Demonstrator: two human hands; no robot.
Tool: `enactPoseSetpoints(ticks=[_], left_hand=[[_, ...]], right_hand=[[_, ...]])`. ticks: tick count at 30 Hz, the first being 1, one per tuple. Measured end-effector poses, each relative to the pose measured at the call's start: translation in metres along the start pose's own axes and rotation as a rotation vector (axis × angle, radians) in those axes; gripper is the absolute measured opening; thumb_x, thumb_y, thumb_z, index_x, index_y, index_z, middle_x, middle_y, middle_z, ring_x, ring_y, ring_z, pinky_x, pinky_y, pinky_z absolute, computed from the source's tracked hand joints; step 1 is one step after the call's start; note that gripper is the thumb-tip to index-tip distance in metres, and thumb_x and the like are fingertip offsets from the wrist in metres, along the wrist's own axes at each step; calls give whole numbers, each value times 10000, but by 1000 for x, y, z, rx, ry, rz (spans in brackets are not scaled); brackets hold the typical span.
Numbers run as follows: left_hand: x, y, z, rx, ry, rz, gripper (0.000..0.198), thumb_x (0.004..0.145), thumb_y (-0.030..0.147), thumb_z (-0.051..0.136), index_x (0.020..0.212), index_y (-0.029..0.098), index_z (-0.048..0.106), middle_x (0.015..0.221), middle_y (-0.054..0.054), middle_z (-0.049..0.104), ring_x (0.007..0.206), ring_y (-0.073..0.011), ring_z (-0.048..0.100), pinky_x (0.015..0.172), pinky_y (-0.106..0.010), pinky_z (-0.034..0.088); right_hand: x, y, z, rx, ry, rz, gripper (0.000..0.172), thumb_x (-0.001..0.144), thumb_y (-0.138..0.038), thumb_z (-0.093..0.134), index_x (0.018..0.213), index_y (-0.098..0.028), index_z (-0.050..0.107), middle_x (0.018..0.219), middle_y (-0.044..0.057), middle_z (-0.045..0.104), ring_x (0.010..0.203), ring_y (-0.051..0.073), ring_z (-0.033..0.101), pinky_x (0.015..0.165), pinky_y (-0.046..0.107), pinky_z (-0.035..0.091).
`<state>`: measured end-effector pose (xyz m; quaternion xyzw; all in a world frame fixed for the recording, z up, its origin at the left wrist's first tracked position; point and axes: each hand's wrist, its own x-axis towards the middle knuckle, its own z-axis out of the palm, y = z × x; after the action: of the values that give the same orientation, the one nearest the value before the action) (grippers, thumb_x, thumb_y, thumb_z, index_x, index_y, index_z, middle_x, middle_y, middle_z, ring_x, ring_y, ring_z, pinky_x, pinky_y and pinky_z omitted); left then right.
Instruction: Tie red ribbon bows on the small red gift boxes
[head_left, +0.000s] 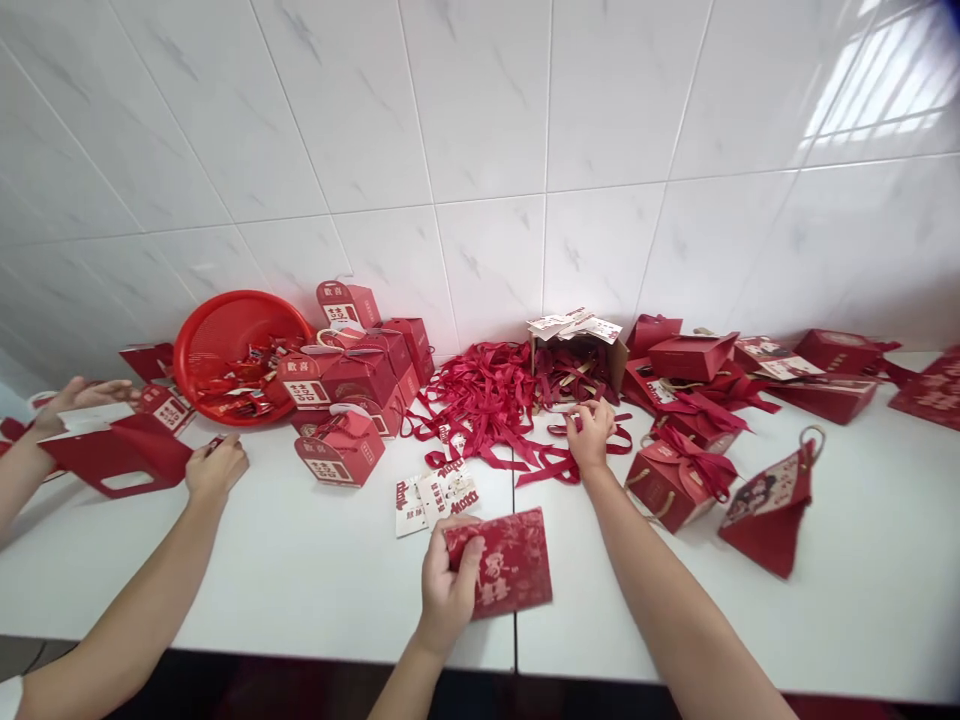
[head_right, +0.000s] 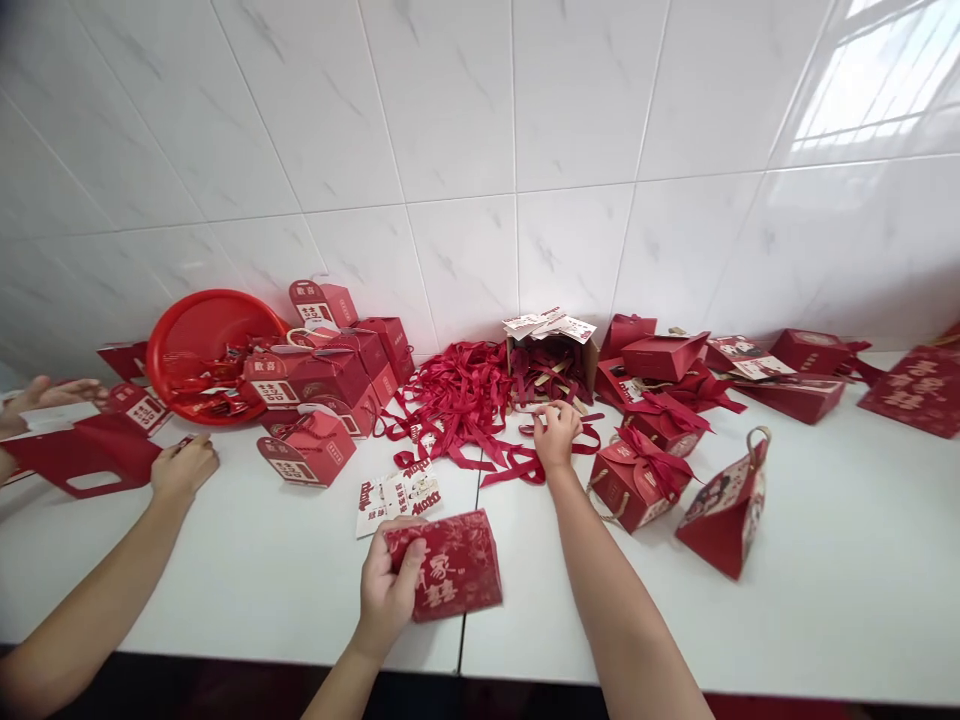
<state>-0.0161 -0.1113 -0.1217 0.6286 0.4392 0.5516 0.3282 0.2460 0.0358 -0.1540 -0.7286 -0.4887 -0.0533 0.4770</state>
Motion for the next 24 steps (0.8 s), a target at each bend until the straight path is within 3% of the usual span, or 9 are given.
enactPoseSetpoints(ticks=[6, 10, 12, 13, 16, 19, 22, 24], left_hand=[[18, 21, -11, 43, -121, 15, 247, 820, 348, 612, 1012, 194, 593, 1085, -89, 612, 1066, -239, 561, 971, -377, 406], [7, 52, -25, 162, 6, 139, 401, 828, 287, 606, 1210, 234, 498, 1222, -95, 524, 1141, -242, 486, 975, -377, 381], [-1, 69, -35, 132, 46, 235, 303, 834, 254, 596, 1130, 226, 541, 1088, -78, 565, 1012, -215, 533, 882, -330, 429], [-5, 78, -39, 97, 6, 263, 237, 842, 239, 584, 1077, 220, 564, 995, -65, 583, 925, -198, 553, 824, -306, 449], [-20, 100, -49, 19, -296, 240, 139, 857, 208, 560, 982, 217, 618, 821, -41, 610, 746, -169, 575, 701, -270, 474], [-45, 109, -48, 21, -497, 193, 132, 851, 229, 575, 933, 241, 677, 753, -45, 637, 681, -178, 589, 652, -279, 480], [-74, 96, -44, -34, -474, 177, 137, 838, 352, 602, 884, 282, 709, 704, -55, 640, 654, -200, 591, 611, -307, 493], [-84, 79, -49, -80, -422, 90, 167, 848, 396, 588, 933, 287, 683, 850, -67, 665, 748, -203, 608, 638, -321, 528]], right_hand=[[-46, -45, -84, 276, 157, -258, 176, 867, -276, 498, 761, -205, 619, 877, 77, 624, 884, 207, 583, 821, 368, 439], [-91, -73, -147, 446, 186, -456, 121, 847, -211, 570, 730, -221, 599, 776, 40, 638, 743, 162, 619, 668, 305, 510], [-108, -85, -173, 626, 72, -650, 129, 828, -112, 585, 767, -219, 623, 764, 36, 633, 714, 149, 616, 609, 286, 509], [-115, -91, -184, 686, -21, -717, 151, 824, -82, 586, 783, -218, 636, 765, 36, 632, 713, 144, 614, 601, 280, 506], [-129, -103, -205, 780, -377, -810, 165, 827, -73, 601, 793, -216, 676, 775, 39, 659, 725, 130, 621, 646, 277, 497], [-148, -107, -208, 936, -664, -731, 116, 814, -171, 663, 714, -207, 710, 734, 44, 688, 698, 121, 640, 666, 253, 490], [-179, -102, -193, 1214, -810, -458, 143, 738, -271, 743, 614, -202, 722, 621, 41, 669, 608, 118, 634, 574, 211, 478], [-201, -94, -180, 1329, -885, -264, 92, 678, -248, 785, 615, -200, 738, 596, 42, 666, 550, 115, 617, 518, 202, 459]])
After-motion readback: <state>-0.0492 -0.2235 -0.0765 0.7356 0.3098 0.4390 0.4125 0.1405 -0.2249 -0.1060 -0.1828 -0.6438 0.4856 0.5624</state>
